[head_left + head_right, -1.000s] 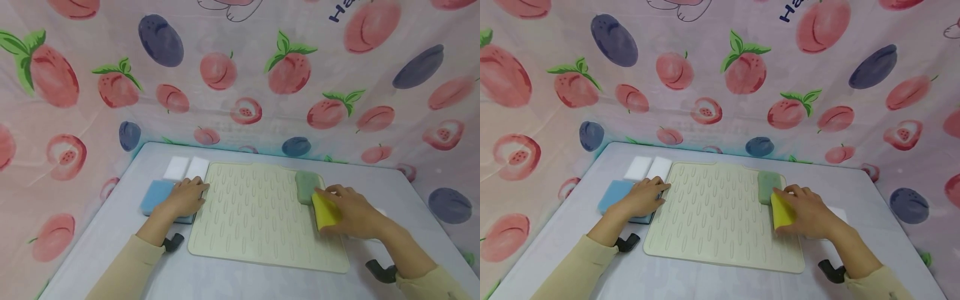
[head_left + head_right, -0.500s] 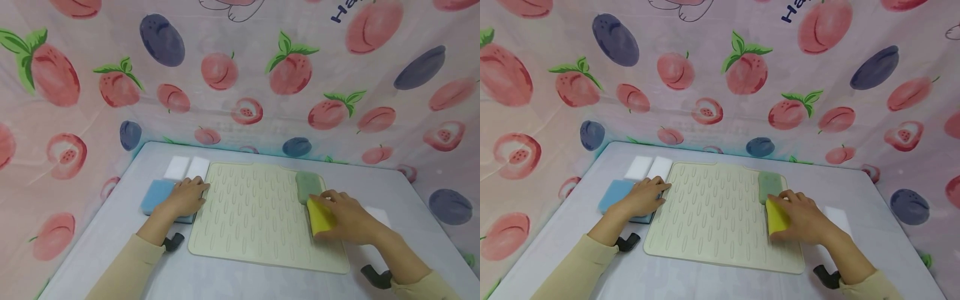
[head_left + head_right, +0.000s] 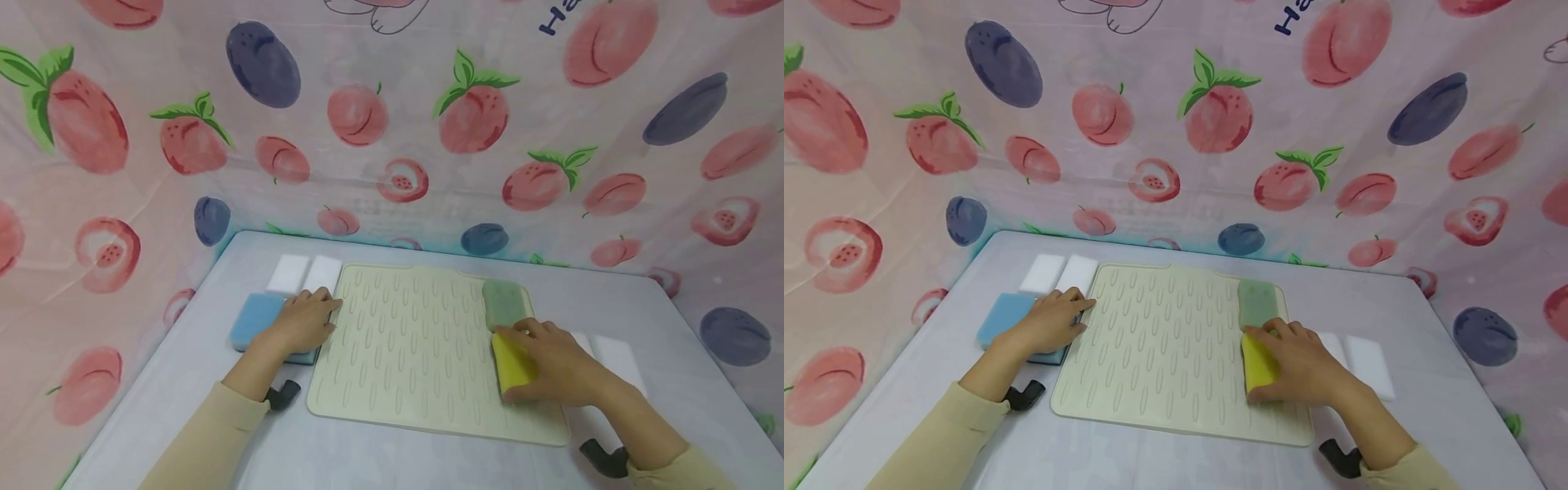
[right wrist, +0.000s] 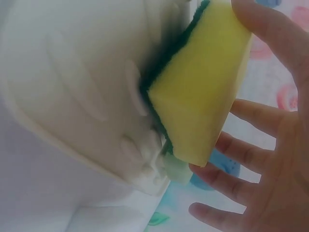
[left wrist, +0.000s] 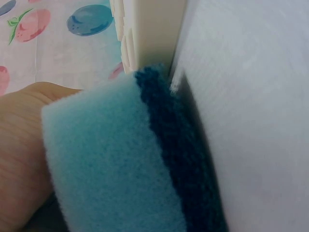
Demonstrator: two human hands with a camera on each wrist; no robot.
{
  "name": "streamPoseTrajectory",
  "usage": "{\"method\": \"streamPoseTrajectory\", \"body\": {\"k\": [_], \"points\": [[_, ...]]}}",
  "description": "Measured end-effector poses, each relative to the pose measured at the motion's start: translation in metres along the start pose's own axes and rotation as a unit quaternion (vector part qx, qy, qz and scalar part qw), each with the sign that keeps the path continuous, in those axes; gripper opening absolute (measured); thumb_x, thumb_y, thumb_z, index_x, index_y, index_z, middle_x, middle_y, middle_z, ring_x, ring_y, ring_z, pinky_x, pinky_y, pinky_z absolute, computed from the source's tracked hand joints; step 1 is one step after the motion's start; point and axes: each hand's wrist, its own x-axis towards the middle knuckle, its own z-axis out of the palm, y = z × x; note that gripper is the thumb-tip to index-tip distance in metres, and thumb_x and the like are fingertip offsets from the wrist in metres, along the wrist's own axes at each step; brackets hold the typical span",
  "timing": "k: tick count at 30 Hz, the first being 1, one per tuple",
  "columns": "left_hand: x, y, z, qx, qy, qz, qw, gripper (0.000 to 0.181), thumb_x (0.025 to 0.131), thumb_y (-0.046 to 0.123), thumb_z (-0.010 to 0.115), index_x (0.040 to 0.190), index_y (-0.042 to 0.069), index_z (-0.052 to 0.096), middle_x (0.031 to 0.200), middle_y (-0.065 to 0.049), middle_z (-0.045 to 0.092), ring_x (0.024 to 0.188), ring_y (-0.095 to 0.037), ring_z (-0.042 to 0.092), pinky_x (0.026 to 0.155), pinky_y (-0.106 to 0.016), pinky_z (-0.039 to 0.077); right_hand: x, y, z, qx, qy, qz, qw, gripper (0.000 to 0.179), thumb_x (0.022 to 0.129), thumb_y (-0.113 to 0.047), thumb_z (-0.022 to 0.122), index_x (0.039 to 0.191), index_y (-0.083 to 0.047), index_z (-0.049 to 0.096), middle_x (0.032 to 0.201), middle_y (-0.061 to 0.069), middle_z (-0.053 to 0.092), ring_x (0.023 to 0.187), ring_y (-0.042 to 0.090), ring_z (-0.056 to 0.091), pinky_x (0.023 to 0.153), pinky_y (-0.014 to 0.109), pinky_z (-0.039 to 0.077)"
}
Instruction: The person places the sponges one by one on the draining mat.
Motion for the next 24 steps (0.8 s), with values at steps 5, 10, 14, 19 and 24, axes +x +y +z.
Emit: {"method": "streamPoseTrajectory", "body": {"k": [5,10,14,19,24], "points": [[-0.001,0.0,0.0,-0.001,0.002,0.002,1.0,0.05,0.101,0.021,0.067,0.149,0.011,0.057,0.132,-0.009,0.058,0.109,-0.027,0.049,0.094,-0.051,0.042,0.0,-0.002,0.004,-0.005,-0.007,0.006,0.9999,0.103,0.067,-0.07,0.086,0.154,-0.027,0.051,0.135,0.006,0.055,0.11,0.026,0.053,0.097,0.058,0.045],[-0.001,0.0,0.0,0.001,0.005,0.001,1.0,0.05,0.101,0.021,0.067,0.149,0.011,0.057,0.13,-0.008,0.058,0.107,-0.026,0.049,0.091,-0.049,0.042,0.0,-0.002,0.007,-0.012,-0.006,0.002,0.9999,0.105,0.068,-0.072,0.084,0.155,-0.025,0.05,0.136,0.007,0.055,0.111,0.027,0.053,0.098,0.058,0.045],[-0.001,0.001,0.0,0.001,0.006,0.002,1.0,0.051,0.101,0.021,0.067,0.149,0.011,0.057,0.13,-0.008,0.058,0.107,-0.026,0.049,0.091,-0.049,0.042,0.0,-0.002,0.009,-0.012,-0.009,0.003,0.9999,0.106,0.068,-0.074,0.083,0.155,-0.024,0.05,0.135,0.006,0.055,0.112,0.027,0.052,0.098,0.058,0.045],[-0.001,0.0,0.0,0.003,0.007,0.004,1.0,0.051,0.101,0.022,0.067,0.15,0.011,0.057,0.131,-0.008,0.058,0.11,-0.027,0.05,0.092,-0.05,0.042,0.0,-0.002,0.01,-0.012,-0.008,0.005,0.9999,0.105,0.069,-0.072,0.084,0.155,-0.024,0.05,0.136,0.006,0.055,0.112,0.027,0.052,0.097,0.056,0.045],[-0.001,0.0,0.001,0.004,0.005,0.004,1.0,0.051,0.101,0.022,0.067,0.15,0.011,0.056,0.131,-0.009,0.058,0.111,-0.028,0.05,0.092,-0.05,0.042,-0.001,-0.002,0.011,-0.009,-0.004,0.003,0.9999,0.105,0.07,-0.071,0.084,0.156,-0.024,0.048,0.138,0.006,0.053,0.114,0.028,0.051,0.098,0.057,0.044]]}}
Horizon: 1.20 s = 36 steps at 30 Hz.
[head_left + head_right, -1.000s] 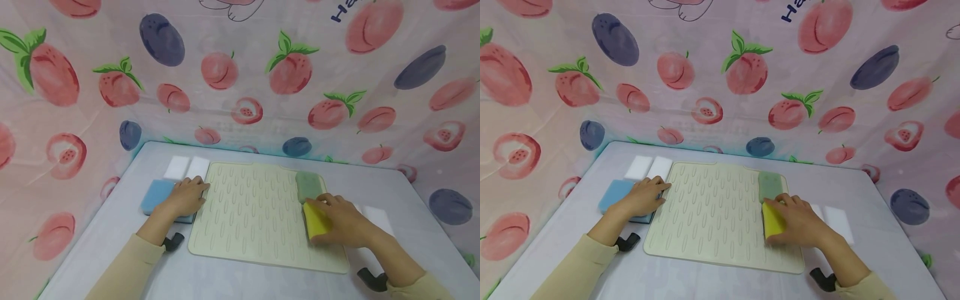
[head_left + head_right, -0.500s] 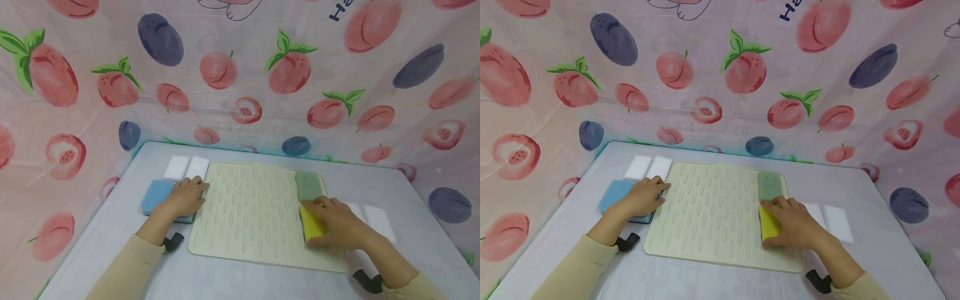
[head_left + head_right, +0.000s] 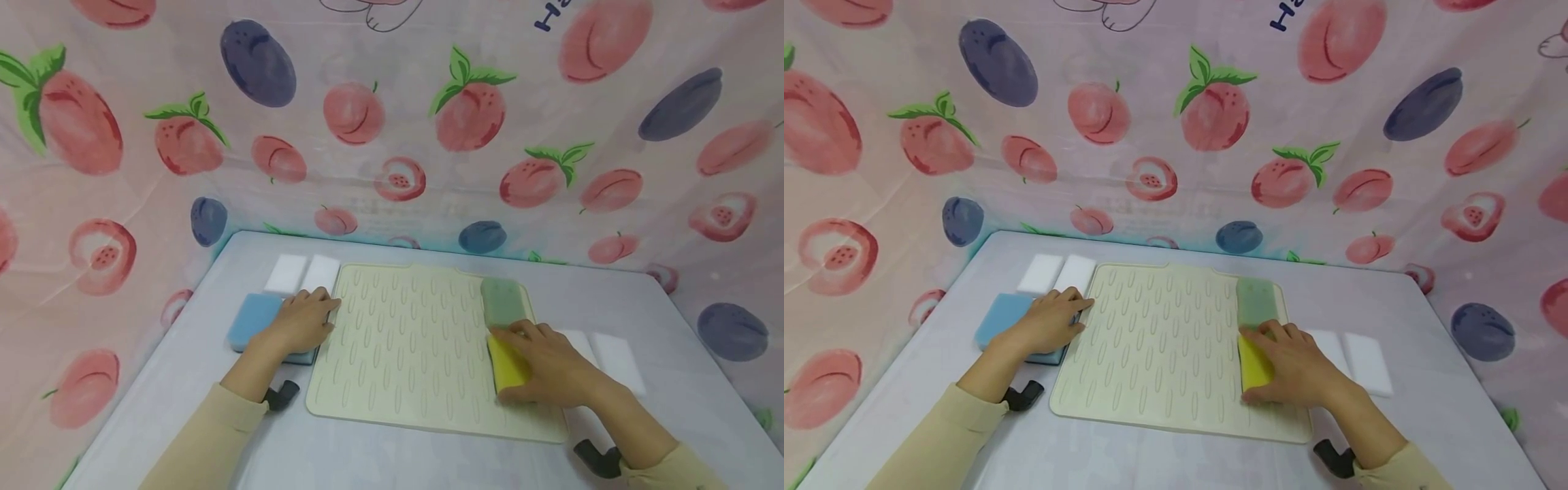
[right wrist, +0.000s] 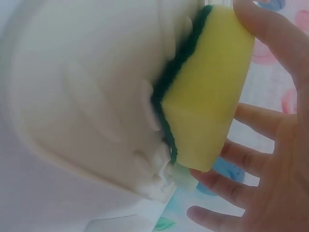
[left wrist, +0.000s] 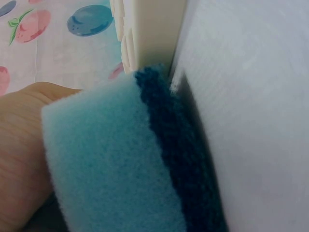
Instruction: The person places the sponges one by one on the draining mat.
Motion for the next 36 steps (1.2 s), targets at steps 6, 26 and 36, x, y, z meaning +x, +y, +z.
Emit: {"method": "streamPoseTrajectory", "body": {"k": [6,26,36], "points": [[0.001,-0.001,0.001,-0.002,-0.001,-0.001,1.0,0.052,0.101,0.022,0.067,0.15,0.011,0.056,0.131,-0.009,0.058,0.11,-0.028,0.05,0.093,-0.051,0.042,-0.002,0.0,0.001,0.002,0.009,-0.002,1.0,0.106,0.069,-0.072,0.084,0.156,-0.025,0.048,0.138,0.007,0.053,0.116,0.029,0.052,0.099,0.058,0.044],[-0.002,0.002,-0.003,-0.003,-0.007,0.001,1.0,0.051,0.101,0.021,0.066,0.15,0.01,0.056,0.133,-0.01,0.057,0.11,-0.028,0.05,0.093,-0.052,0.043,-0.008,0.005,-0.017,-0.01,0.018,0.016,0.9997,0.102,0.068,-0.078,0.08,0.153,-0.029,0.052,0.137,0.008,0.055,0.118,0.033,0.054,0.096,0.061,0.046],[-0.001,0.0,-0.001,-0.002,-0.003,0.004,1.0,0.051,0.101,0.022,0.066,0.15,0.011,0.056,0.133,-0.009,0.057,0.111,-0.028,0.05,0.095,-0.054,0.043,-0.012,0.014,-0.026,0.002,0.011,0.041,0.9991,0.098,0.074,-0.07,0.081,0.154,-0.024,0.051,0.141,0.014,0.053,0.121,0.037,0.052,0.1,0.065,0.045]]}}
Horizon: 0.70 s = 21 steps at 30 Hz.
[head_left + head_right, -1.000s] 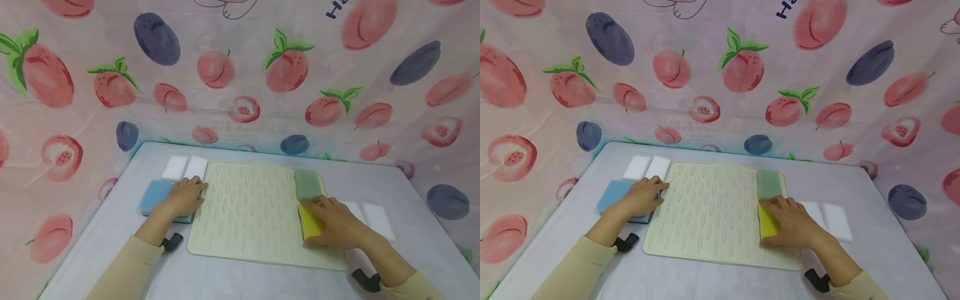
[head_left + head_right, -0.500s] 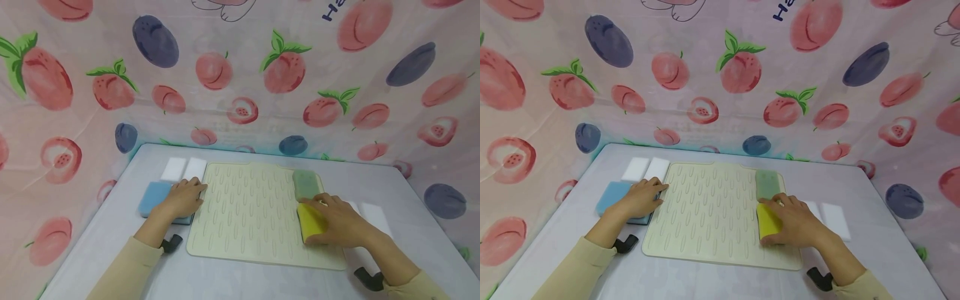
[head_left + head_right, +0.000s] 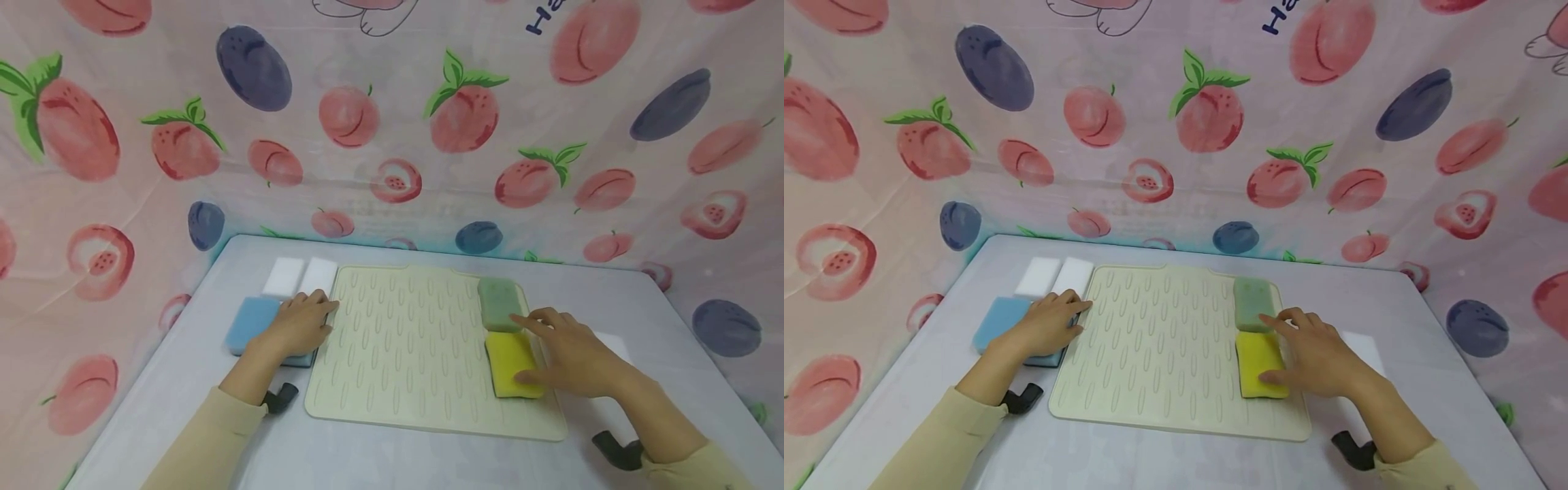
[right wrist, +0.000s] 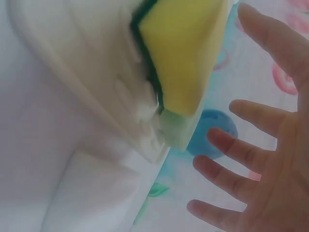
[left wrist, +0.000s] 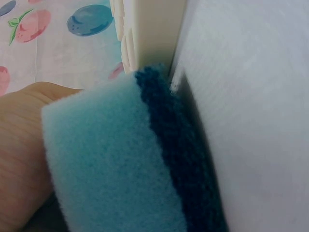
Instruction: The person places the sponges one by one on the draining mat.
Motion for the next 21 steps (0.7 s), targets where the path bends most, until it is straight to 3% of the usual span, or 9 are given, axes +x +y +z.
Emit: {"method": "streamPoseTrajectory", "body": {"k": [8,21], "points": [[0.001,-0.003,0.002,-0.001,0.003,0.0,1.0,0.052,0.101,0.023,0.066,0.151,0.011,0.056,0.132,-0.008,0.057,0.111,-0.028,0.049,0.095,-0.053,0.042,-0.003,0.012,-0.003,0.006,-0.01,0.033,0.9994,0.099,0.075,-0.069,0.081,0.156,-0.023,0.048,0.146,0.018,0.05,0.127,0.042,0.048,0.1,0.072,0.043],[0.002,-0.005,0.003,0.001,0.003,0.003,1.0,0.052,0.102,0.023,0.066,0.151,0.012,0.055,0.133,-0.007,0.057,0.109,-0.027,0.049,0.094,-0.053,0.042,-0.008,0.037,-0.002,0.003,-0.005,0.036,0.9993,0.096,0.079,-0.06,0.082,0.156,-0.017,0.047,0.144,0.022,0.049,0.123,0.044,0.049,0.095,0.072,0.047]]}}
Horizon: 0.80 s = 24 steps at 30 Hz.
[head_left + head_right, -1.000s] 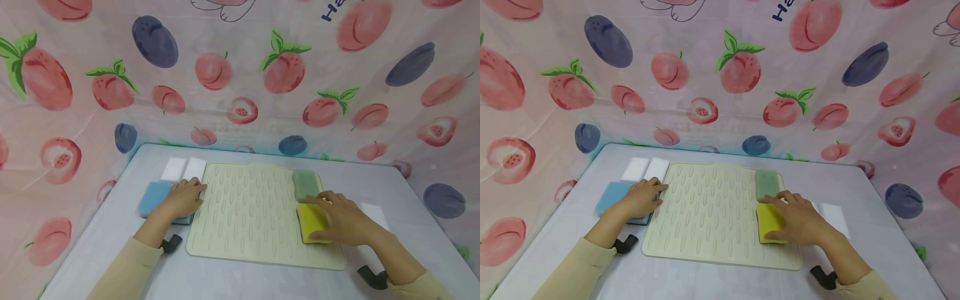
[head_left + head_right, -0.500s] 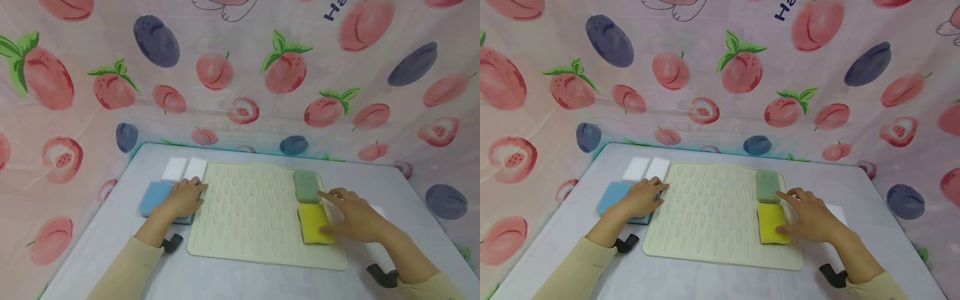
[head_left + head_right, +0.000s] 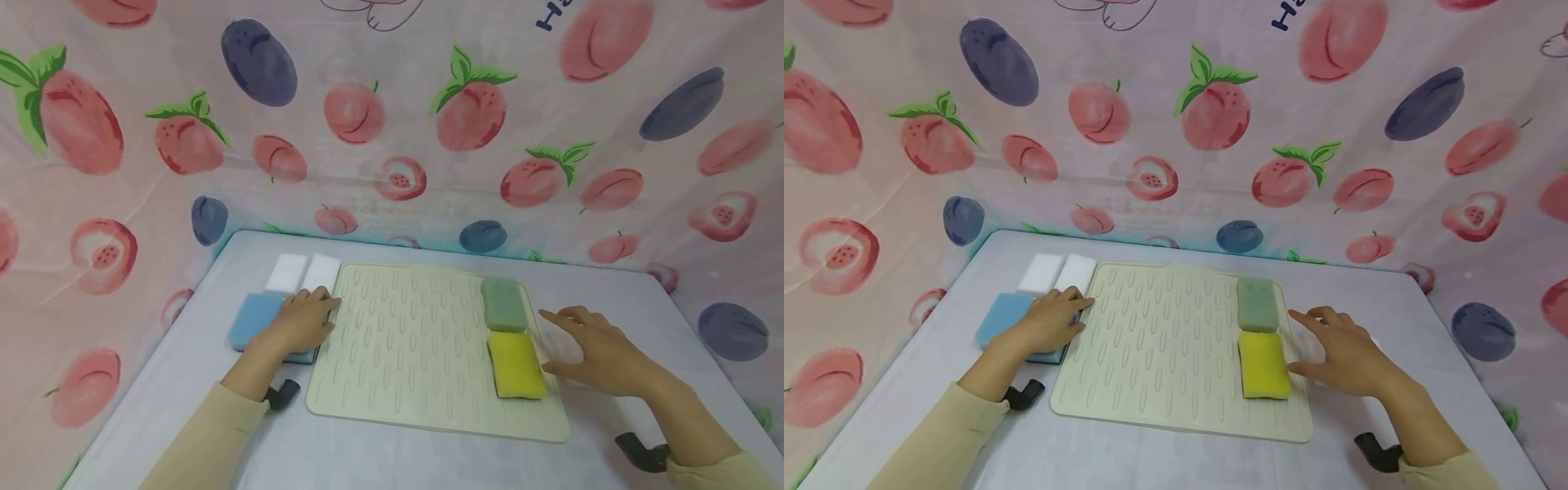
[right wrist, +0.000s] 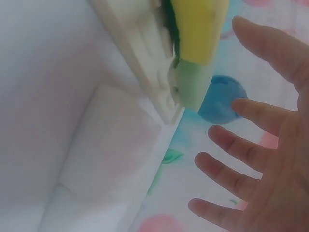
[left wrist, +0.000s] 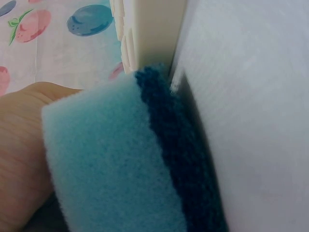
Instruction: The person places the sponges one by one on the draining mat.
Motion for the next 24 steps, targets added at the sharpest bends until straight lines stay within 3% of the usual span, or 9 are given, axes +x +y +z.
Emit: {"method": "streamPoseTrajectory", "body": {"k": [13,24], "points": [[-0.002,0.003,-0.005,-0.007,-0.007,-0.004,0.9999,0.051,0.102,0.023,0.065,0.151,0.011,0.055,0.135,-0.009,0.056,0.111,-0.027,0.048,0.1,-0.055,0.042,-0.003,0.017,0.003,-0.004,-0.003,0.007,1.0,0.092,0.08,-0.051,0.085,0.155,-0.013,0.047,0.142,0.024,0.05,0.12,0.045,0.05,0.093,0.072,0.048],[0.0,0.0,-0.002,-0.009,-0.008,-0.005,0.9999,0.052,0.102,0.023,0.066,0.151,0.011,0.055,0.135,-0.009,0.056,0.111,-0.027,0.048,0.099,-0.055,0.041,-0.002,0.028,0.007,-0.004,-0.015,0.024,0.9996,0.102,0.07,-0.049,0.092,0.154,-0.012,0.047,0.144,0.026,0.048,0.122,0.049,0.049,0.094,0.077,0.043]]}}
